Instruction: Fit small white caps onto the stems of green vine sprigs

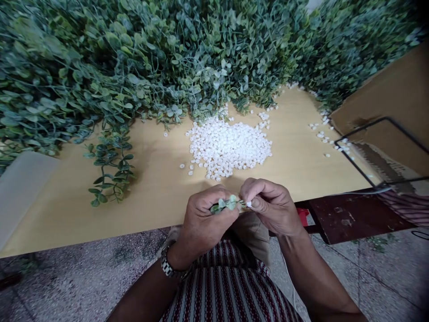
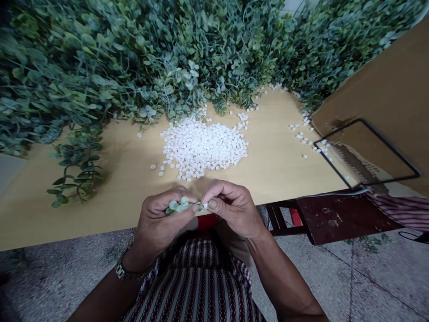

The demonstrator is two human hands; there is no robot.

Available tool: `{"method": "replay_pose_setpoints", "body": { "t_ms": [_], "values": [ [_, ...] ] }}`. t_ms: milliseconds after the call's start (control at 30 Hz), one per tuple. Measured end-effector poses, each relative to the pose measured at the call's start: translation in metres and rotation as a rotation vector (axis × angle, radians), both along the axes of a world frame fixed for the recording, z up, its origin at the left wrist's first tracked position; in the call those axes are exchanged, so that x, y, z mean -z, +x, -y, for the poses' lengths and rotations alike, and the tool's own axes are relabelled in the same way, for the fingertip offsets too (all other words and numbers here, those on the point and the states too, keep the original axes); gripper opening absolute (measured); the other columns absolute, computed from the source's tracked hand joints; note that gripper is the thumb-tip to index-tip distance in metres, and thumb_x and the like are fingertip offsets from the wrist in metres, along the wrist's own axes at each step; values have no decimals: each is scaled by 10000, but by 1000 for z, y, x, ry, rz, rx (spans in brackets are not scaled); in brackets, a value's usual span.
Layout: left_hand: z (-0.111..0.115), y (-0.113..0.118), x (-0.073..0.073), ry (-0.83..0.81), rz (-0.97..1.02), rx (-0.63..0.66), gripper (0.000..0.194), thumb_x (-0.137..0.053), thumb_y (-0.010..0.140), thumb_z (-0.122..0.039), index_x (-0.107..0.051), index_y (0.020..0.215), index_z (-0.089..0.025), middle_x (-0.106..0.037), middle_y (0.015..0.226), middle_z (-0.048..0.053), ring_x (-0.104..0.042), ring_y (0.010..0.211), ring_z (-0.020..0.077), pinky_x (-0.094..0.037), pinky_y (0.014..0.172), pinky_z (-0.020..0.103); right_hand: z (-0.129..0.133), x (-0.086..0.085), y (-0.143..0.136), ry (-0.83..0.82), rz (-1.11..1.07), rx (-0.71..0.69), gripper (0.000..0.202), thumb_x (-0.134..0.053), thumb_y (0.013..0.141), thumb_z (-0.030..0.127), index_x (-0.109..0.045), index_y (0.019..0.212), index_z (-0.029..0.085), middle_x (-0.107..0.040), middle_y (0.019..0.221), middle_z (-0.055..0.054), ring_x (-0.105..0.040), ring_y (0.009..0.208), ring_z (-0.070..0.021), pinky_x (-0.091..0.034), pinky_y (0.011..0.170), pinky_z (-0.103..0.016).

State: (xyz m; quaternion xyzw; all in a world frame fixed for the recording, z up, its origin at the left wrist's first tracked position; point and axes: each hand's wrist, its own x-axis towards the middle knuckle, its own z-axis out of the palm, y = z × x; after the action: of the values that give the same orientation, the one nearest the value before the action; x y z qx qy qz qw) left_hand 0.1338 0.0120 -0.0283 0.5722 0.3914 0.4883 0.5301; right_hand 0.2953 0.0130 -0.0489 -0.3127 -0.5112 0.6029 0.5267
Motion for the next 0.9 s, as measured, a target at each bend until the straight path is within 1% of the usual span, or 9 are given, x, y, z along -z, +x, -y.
{"method": "replay_pose_setpoints", "body": {
  "t_ms": [133,333,633,900],
  "values": [
    [0,1,-1,9,-2,-2,160,-586,708,-55,-562,572,-137,-464,555,-47,-406,532,63,-336,499,185,0,1,2,31,59,18,31,-660,807,211,-690,806,217,-573,710,3,-495,673,-120,-363,617,-263],
    [0,1,-1,24,-10,11,172,-571,703,-37,-545,566,-136,-458,550,-49,-397,516,60,-325,472,185,0,0,4,62,97,-18,53,-640,824,205,-692,829,216,-572,715,-2,-496,670,-120,-369,619,-266],
    [-2,4,0,72,-47,-4,172,-534,669,-12,-528,552,-136,-465,546,-44,-389,500,58,-318,459,186,0,-3,6,103,167,-17,62,-630,832,203,-691,823,211,-573,714,-5,-509,682,-122,-384,625,-266],
    [-1,2,1,40,-66,28,160,-544,663,-17,-553,558,-138,-485,551,-35,-405,503,67,-330,468,196,1,-6,7,142,255,-3,62,-627,832,217,-686,815,207,-582,701,-9,-514,661,-126,-403,606,-274]
  ]
}}
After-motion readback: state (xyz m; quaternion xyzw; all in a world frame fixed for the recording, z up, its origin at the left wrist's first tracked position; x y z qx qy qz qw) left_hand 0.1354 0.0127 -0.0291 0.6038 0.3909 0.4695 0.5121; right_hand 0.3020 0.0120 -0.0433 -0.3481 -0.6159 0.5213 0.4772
